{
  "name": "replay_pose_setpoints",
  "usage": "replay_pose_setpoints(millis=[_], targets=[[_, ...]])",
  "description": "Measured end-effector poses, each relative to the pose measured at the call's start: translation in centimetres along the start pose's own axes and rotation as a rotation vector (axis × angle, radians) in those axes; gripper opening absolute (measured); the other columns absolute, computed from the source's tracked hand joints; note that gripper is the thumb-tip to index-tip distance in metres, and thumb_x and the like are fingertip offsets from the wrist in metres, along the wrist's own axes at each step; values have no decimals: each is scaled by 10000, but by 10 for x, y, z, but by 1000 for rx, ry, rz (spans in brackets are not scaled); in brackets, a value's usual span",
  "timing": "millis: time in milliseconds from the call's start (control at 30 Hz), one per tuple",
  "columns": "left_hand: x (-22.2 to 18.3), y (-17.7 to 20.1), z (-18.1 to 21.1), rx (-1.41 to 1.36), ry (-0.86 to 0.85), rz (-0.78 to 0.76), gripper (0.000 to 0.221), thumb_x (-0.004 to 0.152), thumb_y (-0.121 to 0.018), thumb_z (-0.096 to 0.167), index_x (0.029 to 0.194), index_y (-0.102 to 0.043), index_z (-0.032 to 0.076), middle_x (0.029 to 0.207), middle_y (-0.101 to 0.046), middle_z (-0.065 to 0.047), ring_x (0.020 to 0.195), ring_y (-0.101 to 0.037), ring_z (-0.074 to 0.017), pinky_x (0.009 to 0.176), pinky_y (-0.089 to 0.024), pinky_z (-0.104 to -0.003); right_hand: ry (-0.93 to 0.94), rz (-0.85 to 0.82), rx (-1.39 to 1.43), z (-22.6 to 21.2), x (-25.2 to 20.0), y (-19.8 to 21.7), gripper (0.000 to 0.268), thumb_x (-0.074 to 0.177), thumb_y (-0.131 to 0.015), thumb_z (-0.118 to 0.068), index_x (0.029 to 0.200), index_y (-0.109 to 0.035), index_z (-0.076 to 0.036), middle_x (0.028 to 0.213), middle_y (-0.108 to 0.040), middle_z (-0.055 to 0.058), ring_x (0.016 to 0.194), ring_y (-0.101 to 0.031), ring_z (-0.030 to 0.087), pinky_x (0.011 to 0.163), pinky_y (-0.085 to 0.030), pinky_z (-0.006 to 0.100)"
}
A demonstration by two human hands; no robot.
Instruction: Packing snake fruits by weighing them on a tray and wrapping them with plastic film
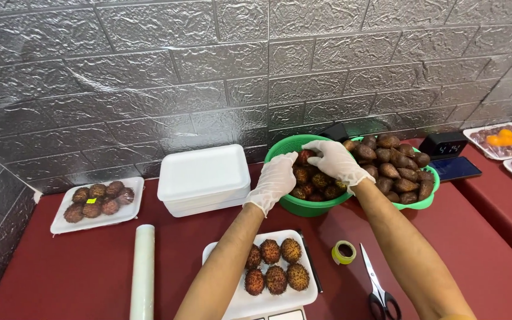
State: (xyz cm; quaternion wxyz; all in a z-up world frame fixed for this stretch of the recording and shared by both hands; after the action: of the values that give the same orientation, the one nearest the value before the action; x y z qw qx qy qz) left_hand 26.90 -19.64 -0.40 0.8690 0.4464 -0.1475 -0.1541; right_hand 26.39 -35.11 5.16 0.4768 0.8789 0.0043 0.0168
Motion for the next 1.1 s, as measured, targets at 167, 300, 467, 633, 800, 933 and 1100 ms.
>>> replay_pose_setpoints(millis=[167,300,467,633,800,933,1100], targets=[[-1,3,6,-97,-17,-25,588,1027,-404,140,1612,-369,181,1578,-486,-156,1507,-392,-325,1233,-320,-504,-30,-64,206,-31,-37,18,462,938,-710,-226,1393,-648,-173,1321,-694,146,1222,-667,277,1023,-543,440],[-20,25,13,-267,-26,23,594,1009,-533,216,1587,-414,156,1528,-543,-157,1435,-484,-334,1208,-393,-487,13,-126,527,-38,-57,20,489,998,-589,-135,1478,-547,-54,1129,-723,178,986,-759,250,922,-586,374],[-51,49,1,-364,-16,112,536,939,-673,258,1461,-574,184,1350,-684,-156,1255,-644,-308,1096,-515,-451,26,-187,652,-61,-89,21,441,1037,-478,-65,1464,-580,-21,1136,-707,197,1013,-758,297,948,-582,413],[-98,66,-9,-604,61,132,428,933,-698,209,1356,-656,157,1221,-745,-150,1069,-735,-214,942,-590,-376,93,-252,705,-75,-119,3,465,967,-607,-28,1432,-619,-36,1093,-709,157,946,-770,255,885,-589,350],[-178,103,13,-621,155,70,377,965,-661,218,1333,-686,140,1251,-723,-173,1115,-714,-234,935,-584,-411,231,-222,600,-101,-155,-28,589,857,-816,-75,1413,-627,-31,982,-666,110,938,-778,235,871,-615,408],[-238,105,9,-653,274,-30,584,893,-734,336,1434,-610,155,1145,-745,-156,1056,-732,-218,920,-613,-398,215,-226,563,-119,-189,-62,613,823,-857,-104,1398,-648,-78,964,-691,89,890,-705,167,903,-612,379],[-289,90,-16,-430,310,21,619,837,-822,186,1417,-612,146,1303,-679,-105,1172,-702,-258,979,-609,-394,363,-234,209,-138,-216,-96,518,778,-893,-307,1262,-726,-221,997,-773,18,990,-761,188,920,-584,357]])
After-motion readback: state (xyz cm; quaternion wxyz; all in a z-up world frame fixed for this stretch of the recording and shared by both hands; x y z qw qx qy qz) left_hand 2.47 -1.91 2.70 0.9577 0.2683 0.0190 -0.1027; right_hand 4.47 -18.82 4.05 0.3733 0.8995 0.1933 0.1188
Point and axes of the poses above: each hand's wrist, its own x-axis towards the middle knuckle, its own y-axis out of the back of the hand, z = x × y, the point moved 6 cm from there along x, towards the middle knuckle
